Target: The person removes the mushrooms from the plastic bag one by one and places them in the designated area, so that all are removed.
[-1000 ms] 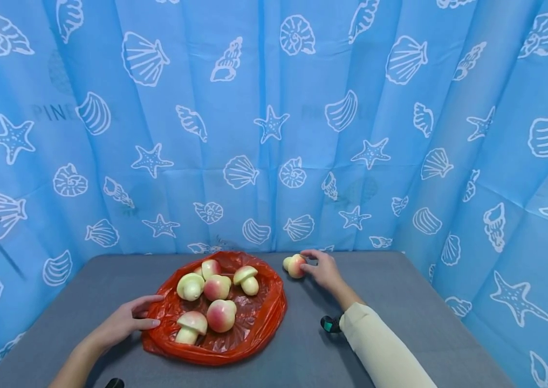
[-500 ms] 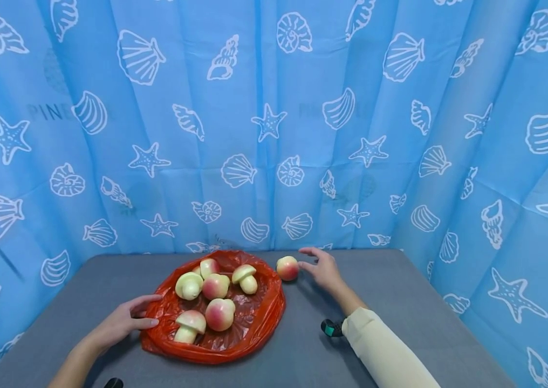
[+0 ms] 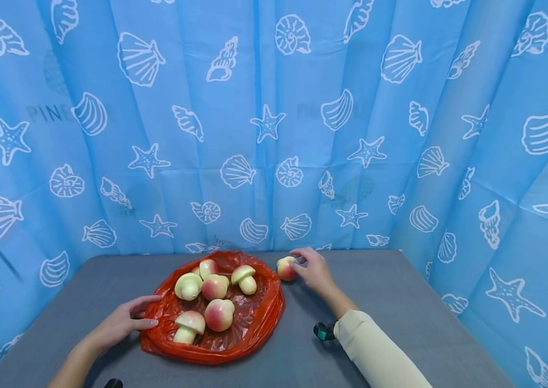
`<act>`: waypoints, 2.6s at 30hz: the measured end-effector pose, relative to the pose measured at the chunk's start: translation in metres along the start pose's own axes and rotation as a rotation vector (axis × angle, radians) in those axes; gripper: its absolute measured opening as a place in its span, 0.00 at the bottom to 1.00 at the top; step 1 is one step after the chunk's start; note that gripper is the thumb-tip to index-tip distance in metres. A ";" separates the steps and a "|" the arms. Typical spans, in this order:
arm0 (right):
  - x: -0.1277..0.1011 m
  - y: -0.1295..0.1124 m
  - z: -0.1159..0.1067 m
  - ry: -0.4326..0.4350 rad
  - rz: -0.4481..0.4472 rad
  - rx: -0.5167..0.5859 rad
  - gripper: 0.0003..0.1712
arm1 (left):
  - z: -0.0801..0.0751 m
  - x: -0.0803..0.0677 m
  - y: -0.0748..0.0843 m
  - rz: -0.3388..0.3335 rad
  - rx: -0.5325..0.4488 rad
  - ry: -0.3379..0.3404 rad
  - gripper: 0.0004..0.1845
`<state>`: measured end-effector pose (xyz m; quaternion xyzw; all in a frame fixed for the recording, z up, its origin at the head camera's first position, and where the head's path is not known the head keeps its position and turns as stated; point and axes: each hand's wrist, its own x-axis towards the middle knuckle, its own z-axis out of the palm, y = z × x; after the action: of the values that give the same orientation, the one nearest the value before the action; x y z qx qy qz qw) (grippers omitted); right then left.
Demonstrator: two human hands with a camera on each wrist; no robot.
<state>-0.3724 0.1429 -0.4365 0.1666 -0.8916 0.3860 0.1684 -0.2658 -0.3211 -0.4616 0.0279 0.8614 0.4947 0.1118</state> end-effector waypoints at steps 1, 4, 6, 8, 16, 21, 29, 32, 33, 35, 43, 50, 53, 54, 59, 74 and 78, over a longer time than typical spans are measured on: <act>0.001 -0.001 0.002 -0.007 0.001 -0.017 0.16 | 0.000 0.000 0.000 0.002 0.002 -0.002 0.37; 0.002 -0.003 0.007 -0.023 0.007 -0.058 0.17 | 0.000 0.000 -0.001 -0.001 -0.007 -0.003 0.38; 0.003 -0.004 0.009 -0.028 0.015 -0.084 0.18 | 0.000 0.000 -0.001 0.004 -0.005 -0.007 0.37; 0.003 -0.005 0.010 -0.026 0.022 -0.111 0.18 | -0.001 0.001 -0.001 0.002 -0.008 -0.008 0.37; 0.005 0.001 0.012 -0.018 0.030 -0.185 0.22 | -0.001 0.000 0.001 0.008 -0.020 -0.013 0.36; 0.006 0.005 0.015 -0.018 0.027 -0.169 0.24 | -0.002 0.000 0.001 0.015 -0.011 -0.017 0.36; 0.008 0.011 0.014 -0.036 0.000 -0.217 0.23 | 0.000 0.003 -0.003 0.012 -0.019 -0.020 0.37; 0.008 0.011 0.012 -0.035 -0.016 -0.234 0.21 | 0.000 0.002 -0.003 0.018 -0.016 -0.014 0.37; 0.008 0.011 0.012 -0.035 -0.022 -0.236 0.21 | 0.000 0.002 -0.003 0.018 -0.014 -0.011 0.37; 0.008 0.011 0.010 -0.043 -0.024 -0.238 0.20 | -0.001 0.001 -0.002 0.015 -0.012 -0.009 0.37; 0.007 0.010 0.009 -0.055 0.006 -0.228 0.20 | -0.001 0.000 -0.002 0.019 0.000 -0.019 0.37; 0.011 0.003 0.006 -0.059 0.005 -0.219 0.20 | -0.001 0.000 -0.001 0.018 0.003 -0.013 0.37; 0.016 -0.003 0.003 -0.054 -0.008 -0.194 0.20 | -0.001 0.000 -0.001 0.008 0.006 -0.007 0.37; 0.018 -0.005 0.002 -0.052 -0.014 -0.187 0.20 | -0.001 0.000 0.000 0.006 0.004 -0.007 0.37; 0.029 -0.018 -0.003 -0.041 -0.010 -0.142 0.20 | -0.001 -0.001 0.001 0.016 -0.003 -0.013 0.37; 0.056 -0.062 -0.010 -0.062 -0.073 -0.124 0.16 | -0.002 0.001 -0.002 0.026 -0.011 -0.023 0.37; 0.056 -0.071 -0.005 -0.043 -0.110 -0.079 0.15 | -0.002 0.000 -0.002 0.021 -0.006 -0.022 0.37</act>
<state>-0.3905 0.0909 -0.3647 0.2168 -0.8990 0.3371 0.1766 -0.2665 -0.3240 -0.4626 0.0419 0.8584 0.4979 0.1162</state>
